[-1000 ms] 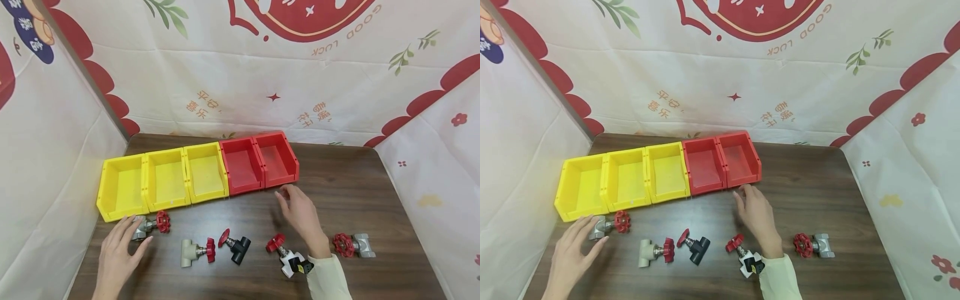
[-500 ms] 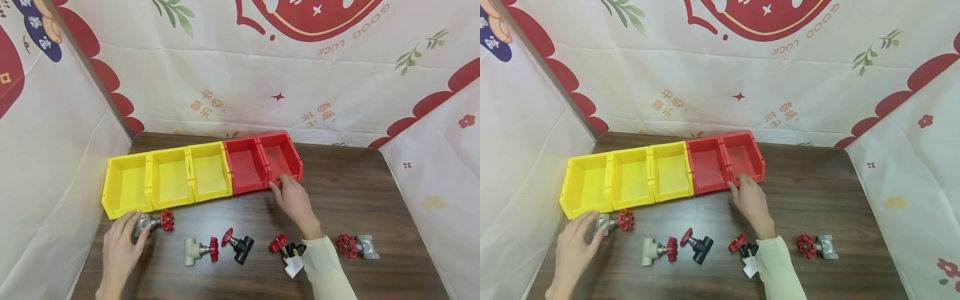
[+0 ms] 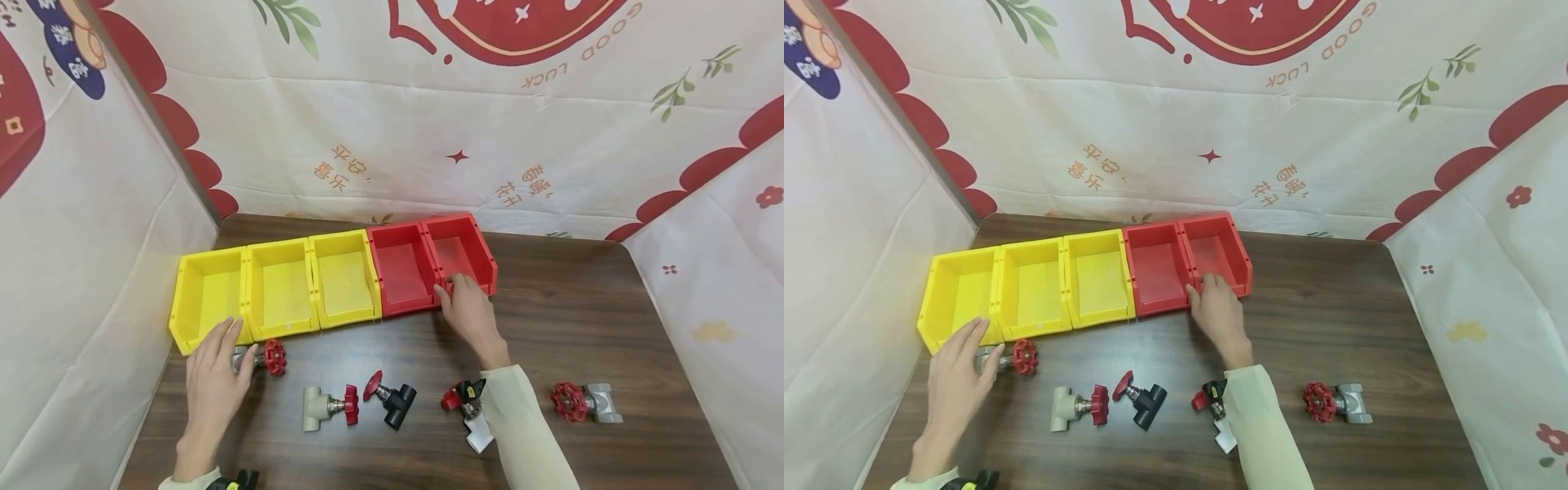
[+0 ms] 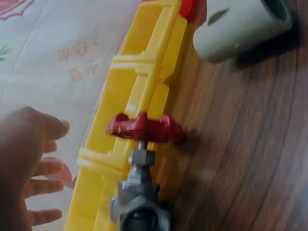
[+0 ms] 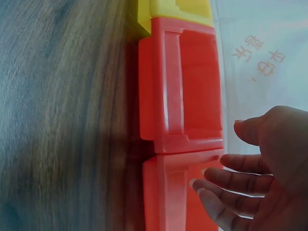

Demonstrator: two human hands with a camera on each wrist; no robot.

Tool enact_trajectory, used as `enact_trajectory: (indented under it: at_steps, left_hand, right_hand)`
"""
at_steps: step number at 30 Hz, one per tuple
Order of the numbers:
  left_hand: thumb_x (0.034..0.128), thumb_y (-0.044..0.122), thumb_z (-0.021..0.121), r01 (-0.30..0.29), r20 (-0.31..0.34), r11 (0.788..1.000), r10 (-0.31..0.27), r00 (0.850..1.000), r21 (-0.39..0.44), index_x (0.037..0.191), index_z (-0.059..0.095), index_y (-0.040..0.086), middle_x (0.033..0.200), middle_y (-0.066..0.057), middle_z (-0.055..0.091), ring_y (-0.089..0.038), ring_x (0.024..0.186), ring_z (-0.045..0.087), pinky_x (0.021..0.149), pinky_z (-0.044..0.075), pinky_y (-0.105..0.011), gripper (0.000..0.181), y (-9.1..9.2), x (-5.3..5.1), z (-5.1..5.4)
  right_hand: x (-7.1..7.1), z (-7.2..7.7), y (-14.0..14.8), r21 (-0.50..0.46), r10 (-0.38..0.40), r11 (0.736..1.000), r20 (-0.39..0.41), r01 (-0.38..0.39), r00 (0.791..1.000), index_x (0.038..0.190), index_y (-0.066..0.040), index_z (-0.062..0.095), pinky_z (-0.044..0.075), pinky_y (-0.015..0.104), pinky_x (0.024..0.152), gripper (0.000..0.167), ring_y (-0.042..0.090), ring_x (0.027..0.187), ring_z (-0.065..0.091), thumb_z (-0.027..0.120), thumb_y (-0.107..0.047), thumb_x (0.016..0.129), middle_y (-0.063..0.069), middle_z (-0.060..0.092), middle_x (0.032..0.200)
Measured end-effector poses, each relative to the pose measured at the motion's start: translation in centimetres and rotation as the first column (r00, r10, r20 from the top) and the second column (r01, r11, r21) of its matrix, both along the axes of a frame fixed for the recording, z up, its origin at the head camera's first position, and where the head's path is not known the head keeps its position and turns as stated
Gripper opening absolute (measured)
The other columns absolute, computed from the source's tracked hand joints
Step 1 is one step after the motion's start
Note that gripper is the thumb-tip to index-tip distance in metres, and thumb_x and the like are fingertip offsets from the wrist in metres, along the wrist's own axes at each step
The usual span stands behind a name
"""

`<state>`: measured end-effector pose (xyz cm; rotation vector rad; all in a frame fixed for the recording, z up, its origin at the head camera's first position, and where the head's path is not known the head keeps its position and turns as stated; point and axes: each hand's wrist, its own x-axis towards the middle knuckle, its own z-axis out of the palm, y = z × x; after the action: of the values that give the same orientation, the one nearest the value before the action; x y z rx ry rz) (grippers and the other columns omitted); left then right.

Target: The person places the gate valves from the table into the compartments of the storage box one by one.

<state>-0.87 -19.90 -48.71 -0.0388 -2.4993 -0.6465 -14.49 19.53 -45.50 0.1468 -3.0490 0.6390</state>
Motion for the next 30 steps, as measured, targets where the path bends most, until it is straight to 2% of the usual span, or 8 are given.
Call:
enact_trajectory:
  at_steps: [9,16,21,27,30]
  left_hand:
    - [0.0794,0.011,0.076,0.0,0.147,1.0,-0.001,0.989,0.004,0.131,0.05,-0.007,0.137,-0.027,0.044,-0.047,0.122,0.041,0.095,0.031,-0.062,0.06,0.9,-0.5,-0.2]
    - [0.0805,0.012,0.075,0.011,0.156,1.0,-0.009,0.988,-0.017,0.129,0.05,-0.009,0.136,-0.03,0.043,-0.047,0.122,0.04,0.096,0.03,-0.061,0.059,1.1,-1.1,-0.4]
    - [0.0824,0.014,0.074,-0.003,0.193,1.0,0.007,0.981,-0.023,0.131,0.048,-0.01,0.136,-0.031,0.042,-0.048,0.124,0.039,0.098,0.029,-0.061,0.06,1.2,-1.6,-0.4]
    - [0.0844,0.014,0.072,-0.024,0.248,1.0,0.026,0.968,-0.012,0.136,0.042,-0.013,0.138,-0.033,0.04,-0.049,0.125,0.037,0.1,0.027,-0.061,0.065,1.2,-1.6,-0.3]
    - [0.0839,0.014,0.072,-0.016,0.24,1.0,0.019,0.971,-0.013,0.134,0.042,-0.015,0.137,-0.034,0.04,-0.049,0.124,0.038,0.099,0.029,-0.061,0.066,1.2,-1.8,-0.3]
  right_hand:
    - [-0.9,-0.6,-0.7,0.018,-0.075,0.997,0.026,0.075,0.997,0.103,-0.005,0.049,0.05,0.038,0.06,0.036,0.023,0.066,0.053,0.066,-0.034,0.089,0.008,0.052,0.082]
    - [-1.8,-0.9,-1.1,0.03,-0.102,0.994,0.021,0.102,0.995,0.102,-0.003,0.048,0.05,0.04,0.062,0.036,0.025,0.067,0.054,0.065,-0.033,0.09,0.01,0.053,0.082]
    - [-2.3,-1.1,-1.1,0.051,-0.106,0.993,0.01,0.106,0.994,0.1,-0.002,0.051,0.051,0.042,0.062,0.035,0.027,0.067,0.056,0.064,-0.032,0.09,0.012,0.054,0.081]
    - [-2.3,-1.5,-1.2,0.068,-0.09,0.994,-0.022,0.091,0.996,0.097,-0.001,0.054,0.05,0.042,0.059,0.032,0.028,0.066,0.056,0.064,-0.031,0.091,0.012,0.053,0.079]
    - [-2.2,-1.5,-1.2,0.059,-0.089,0.994,-0.033,0.091,0.995,0.099,-0.001,0.057,0.049,0.041,0.058,0.03,0.027,0.066,0.054,0.065,-0.029,0.09,0.012,0.053,0.079]
